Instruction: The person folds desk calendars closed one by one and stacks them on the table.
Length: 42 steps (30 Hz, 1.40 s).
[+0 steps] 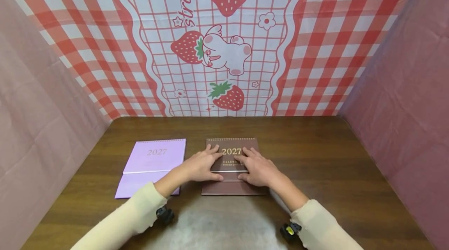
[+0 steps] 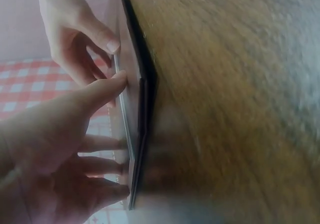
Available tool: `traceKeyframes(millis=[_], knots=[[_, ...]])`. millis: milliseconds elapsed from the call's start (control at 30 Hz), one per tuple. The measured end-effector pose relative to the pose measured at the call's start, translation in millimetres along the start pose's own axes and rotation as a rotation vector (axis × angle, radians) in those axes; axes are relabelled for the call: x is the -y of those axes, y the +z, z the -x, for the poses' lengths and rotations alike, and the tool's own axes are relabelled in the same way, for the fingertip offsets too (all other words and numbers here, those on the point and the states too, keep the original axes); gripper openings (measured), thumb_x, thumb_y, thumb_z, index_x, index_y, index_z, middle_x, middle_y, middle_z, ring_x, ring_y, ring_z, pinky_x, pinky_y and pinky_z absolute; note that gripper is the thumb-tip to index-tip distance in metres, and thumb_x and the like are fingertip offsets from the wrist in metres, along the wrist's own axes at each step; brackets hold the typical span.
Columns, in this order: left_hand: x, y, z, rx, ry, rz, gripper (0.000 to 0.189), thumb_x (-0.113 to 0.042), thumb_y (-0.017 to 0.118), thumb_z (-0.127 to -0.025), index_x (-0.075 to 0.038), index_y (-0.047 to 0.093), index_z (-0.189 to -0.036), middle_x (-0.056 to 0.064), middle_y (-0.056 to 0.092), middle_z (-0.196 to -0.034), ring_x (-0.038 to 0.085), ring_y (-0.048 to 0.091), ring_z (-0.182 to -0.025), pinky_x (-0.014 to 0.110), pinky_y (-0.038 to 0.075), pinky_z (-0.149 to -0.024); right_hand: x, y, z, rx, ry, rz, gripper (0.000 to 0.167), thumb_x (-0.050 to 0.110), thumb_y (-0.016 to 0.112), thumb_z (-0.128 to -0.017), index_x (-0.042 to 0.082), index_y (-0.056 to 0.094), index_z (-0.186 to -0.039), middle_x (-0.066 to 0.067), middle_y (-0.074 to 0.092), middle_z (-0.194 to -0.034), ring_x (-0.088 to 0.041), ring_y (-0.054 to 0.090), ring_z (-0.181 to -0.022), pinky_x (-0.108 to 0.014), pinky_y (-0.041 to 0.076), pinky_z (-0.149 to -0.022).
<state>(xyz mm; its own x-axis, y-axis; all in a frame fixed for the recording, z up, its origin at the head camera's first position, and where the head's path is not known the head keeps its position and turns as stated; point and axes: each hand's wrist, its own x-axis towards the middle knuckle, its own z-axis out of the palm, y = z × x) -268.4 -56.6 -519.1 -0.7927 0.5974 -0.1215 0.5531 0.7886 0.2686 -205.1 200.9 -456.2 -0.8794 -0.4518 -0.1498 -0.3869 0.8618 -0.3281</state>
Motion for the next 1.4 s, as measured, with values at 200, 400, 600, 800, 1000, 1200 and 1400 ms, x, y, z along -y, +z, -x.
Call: traceKeyframes(millis=[200,400,600,800,1000,1200,1400], knots=[[-3.3,-2.7,4.1,-0.025,-0.004,0.0,0.1,-0.072,0.08,-0.094,-0.011,0.052,-0.169,0.024,0.03,-0.185,0.055,0.029,-0.17,0.063,0.044,-0.134,-0.8,1.4,-0.3,-0.024,0.002,-0.014,0.066,0.034,0.081,-0.105,0.018,0.059,-0.165,-0.029,0.039,-0.18,-0.058,0.033,-0.168,-0.092,0.045,-0.111],[-9.6,0.2,11.7,-0.051,-0.016,-0.023,0.095,-0.069,0.081,-0.094,-0.01,0.057,-0.165,0.023,0.035,-0.183,0.05,0.033,-0.171,0.061,0.046,-0.134,14.8,-2.3,11.7,-0.046,0.017,-0.002,0.061,0.029,0.085,-0.102,0.014,0.065,-0.159,-0.029,0.044,-0.177,-0.058,0.037,-0.166,-0.09,0.049,-0.109],[-9.7,4.2,15.2,-0.087,-0.012,-0.069,0.09,-0.069,0.081,-0.094,-0.011,0.062,-0.162,0.022,0.042,-0.181,0.047,0.04,-0.169,0.058,0.046,-0.134,21.9,-1.2,16.9,-0.062,0.031,0.013,0.057,0.029,0.085,-0.102,0.016,0.068,-0.155,-0.027,0.047,-0.176,-0.057,0.04,-0.165,-0.09,0.05,-0.108],[-6.7,7.4,16.1,-0.096,0.008,-0.058,0.087,-0.068,0.08,-0.095,-0.012,0.063,-0.16,0.021,0.044,-0.18,0.047,0.042,-0.168,0.059,0.047,-0.133,19.9,1.6,17.0,-0.074,0.032,0.004,0.054,0.029,0.085,-0.102,0.017,0.07,-0.153,-0.026,0.049,-0.175,-0.056,0.043,-0.164,-0.089,0.05,-0.108],[-8.9,-0.7,22.5,-0.131,-0.007,-0.013,0.08,-0.064,0.075,-0.101,-0.01,0.064,-0.159,0.021,0.045,-0.179,0.044,0.04,-0.17,0.058,0.045,-0.135,10.2,-2.2,20.3,-0.189,-0.015,-0.027,0.048,0.027,0.083,-0.104,0.014,0.073,-0.149,-0.028,0.059,-0.165,-0.056,0.058,-0.151,-0.083,0.055,-0.107],[3.4,-5.5,28.7,-0.234,-0.088,0.164,0.073,-0.057,0.068,-0.109,-0.008,0.061,-0.162,0.022,0.043,-0.179,0.043,0.045,-0.167,0.063,0.046,-0.133,-6.7,-11.2,26.4,-0.366,-0.022,-0.222,0.05,0.021,0.081,-0.105,0.001,0.069,-0.149,-0.026,0.074,-0.145,-0.05,0.072,-0.133,-0.069,0.061,-0.106],[10.7,-9.8,36.2,-0.304,-0.104,0.414,0.075,-0.06,0.065,-0.11,-0.007,0.06,-0.162,0.021,0.048,-0.176,0.04,0.051,-0.163,0.058,0.046,-0.134,-26.9,-7.1,24.1,-0.413,0.093,-0.403,0.057,0.026,0.077,-0.108,0.002,0.061,-0.158,-0.031,0.073,-0.146,-0.049,0.075,-0.132,-0.064,0.064,-0.103]])
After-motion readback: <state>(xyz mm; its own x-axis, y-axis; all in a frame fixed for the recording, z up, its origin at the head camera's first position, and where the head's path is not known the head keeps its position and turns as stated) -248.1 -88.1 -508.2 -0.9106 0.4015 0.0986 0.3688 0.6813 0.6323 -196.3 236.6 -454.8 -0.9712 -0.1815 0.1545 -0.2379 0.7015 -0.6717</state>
